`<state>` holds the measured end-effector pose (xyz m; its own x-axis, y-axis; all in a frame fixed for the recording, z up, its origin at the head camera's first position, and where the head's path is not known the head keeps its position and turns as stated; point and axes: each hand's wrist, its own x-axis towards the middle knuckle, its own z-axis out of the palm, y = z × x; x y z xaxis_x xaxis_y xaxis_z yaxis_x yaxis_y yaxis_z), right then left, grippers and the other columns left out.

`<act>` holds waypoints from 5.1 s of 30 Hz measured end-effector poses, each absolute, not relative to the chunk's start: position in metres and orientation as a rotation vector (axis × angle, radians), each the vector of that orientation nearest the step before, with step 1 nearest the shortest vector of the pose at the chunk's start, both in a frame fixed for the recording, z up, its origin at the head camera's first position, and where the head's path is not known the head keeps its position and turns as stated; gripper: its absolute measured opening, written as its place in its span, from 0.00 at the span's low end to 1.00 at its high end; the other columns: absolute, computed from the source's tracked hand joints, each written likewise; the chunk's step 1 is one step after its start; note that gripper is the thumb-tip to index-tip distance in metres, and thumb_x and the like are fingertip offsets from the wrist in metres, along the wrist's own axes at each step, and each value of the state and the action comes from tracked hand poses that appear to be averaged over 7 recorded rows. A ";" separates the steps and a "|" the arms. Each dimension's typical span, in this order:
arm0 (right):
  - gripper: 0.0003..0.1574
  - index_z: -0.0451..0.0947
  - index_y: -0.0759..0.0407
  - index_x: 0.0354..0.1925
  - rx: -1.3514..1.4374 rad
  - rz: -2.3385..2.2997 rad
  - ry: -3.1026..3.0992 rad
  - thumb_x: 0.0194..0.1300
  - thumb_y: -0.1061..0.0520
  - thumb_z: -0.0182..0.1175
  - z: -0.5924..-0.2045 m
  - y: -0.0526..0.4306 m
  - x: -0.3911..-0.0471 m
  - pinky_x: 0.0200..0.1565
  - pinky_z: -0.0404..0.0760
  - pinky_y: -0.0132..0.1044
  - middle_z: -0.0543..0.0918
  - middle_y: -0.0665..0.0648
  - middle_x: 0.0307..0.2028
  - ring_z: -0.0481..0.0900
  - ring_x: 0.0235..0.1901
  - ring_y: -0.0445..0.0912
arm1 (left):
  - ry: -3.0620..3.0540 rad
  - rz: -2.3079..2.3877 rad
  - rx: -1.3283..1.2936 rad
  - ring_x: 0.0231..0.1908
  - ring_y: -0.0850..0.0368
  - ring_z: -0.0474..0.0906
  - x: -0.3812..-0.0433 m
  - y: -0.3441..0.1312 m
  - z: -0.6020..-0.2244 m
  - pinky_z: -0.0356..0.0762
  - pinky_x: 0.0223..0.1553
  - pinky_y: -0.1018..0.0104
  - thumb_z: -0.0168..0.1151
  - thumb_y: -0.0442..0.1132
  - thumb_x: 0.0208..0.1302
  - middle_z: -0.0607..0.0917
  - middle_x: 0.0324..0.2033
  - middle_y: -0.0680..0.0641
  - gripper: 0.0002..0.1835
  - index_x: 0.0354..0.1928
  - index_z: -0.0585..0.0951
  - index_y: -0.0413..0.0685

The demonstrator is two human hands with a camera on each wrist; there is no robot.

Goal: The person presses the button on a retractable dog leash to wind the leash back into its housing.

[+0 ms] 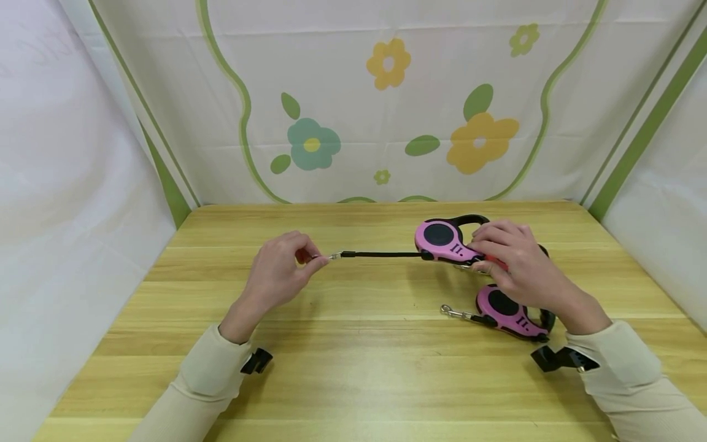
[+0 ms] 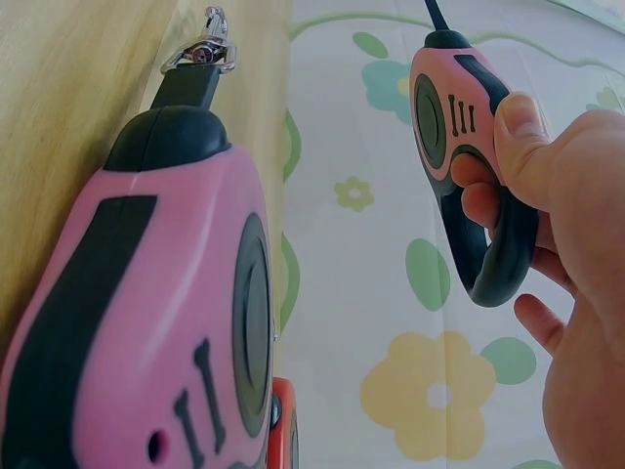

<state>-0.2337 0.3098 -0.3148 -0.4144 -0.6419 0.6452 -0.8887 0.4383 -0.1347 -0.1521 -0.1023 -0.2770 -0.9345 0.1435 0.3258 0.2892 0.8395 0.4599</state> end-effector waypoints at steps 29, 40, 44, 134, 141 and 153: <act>0.40 0.87 0.68 0.41 1.315 0.643 -2.164 0.80 0.34 0.49 -0.312 0.309 -0.233 0.48 0.63 0.50 0.87 0.62 0.44 0.76 0.52 0.59 | -2.743 -0.772 -0.330 0.30 0.58 0.79 -0.152 -0.098 -0.275 0.77 0.34 0.66 0.81 0.40 0.59 0.86 0.27 0.51 0.09 0.29 0.87 0.49; 0.40 0.88 0.68 0.41 1.315 0.643 -2.151 0.81 0.34 0.48 -0.311 0.309 -0.232 0.47 0.62 0.49 0.87 0.62 0.44 0.76 0.52 0.59 | -2.735 -0.767 -0.377 0.30 0.58 0.78 -0.151 -0.095 -0.274 0.74 0.32 0.67 0.79 0.38 0.62 0.86 0.28 0.51 0.05 0.33 0.89 0.47; 0.41 0.88 0.68 0.42 1.313 0.642 -2.157 0.81 0.34 0.49 -0.311 0.310 -0.233 0.47 0.62 0.49 0.87 0.62 0.44 0.76 0.52 0.60 | -2.733 -0.756 -0.385 0.30 0.58 0.78 -0.151 -0.094 -0.274 0.74 0.31 0.68 0.78 0.37 0.63 0.87 0.29 0.50 0.04 0.34 0.89 0.46; 0.37 0.88 0.63 0.44 1.364 0.704 -2.151 0.81 0.35 0.48 -0.305 0.300 -0.224 0.50 0.63 0.50 0.88 0.59 0.45 0.77 0.53 0.55 | -2.753 -0.749 -0.493 0.28 0.62 0.78 -0.145 -0.079 -0.270 0.76 0.28 0.71 0.67 0.32 0.64 0.88 0.33 0.51 0.03 0.34 0.86 0.48; 0.38 0.88 0.62 0.43 1.364 0.686 -2.146 0.82 0.34 0.46 -0.304 0.298 -0.223 0.49 0.62 0.49 0.88 0.59 0.45 0.77 0.53 0.54 | -2.760 -0.745 -0.527 0.28 0.63 0.77 -0.144 -0.075 -0.269 0.76 0.29 0.72 0.68 0.32 0.65 0.88 0.34 0.51 0.03 0.35 0.87 0.48; 0.38 0.89 0.63 0.43 1.369 0.696 -2.131 0.82 0.35 0.47 -0.303 0.295 -0.221 0.49 0.62 0.48 0.88 0.59 0.45 0.77 0.53 0.55 | -2.738 -0.688 -0.588 0.27 0.63 0.77 -0.141 -0.068 -0.270 0.74 0.28 0.73 0.70 0.33 0.65 0.87 0.32 0.53 0.03 0.34 0.88 0.50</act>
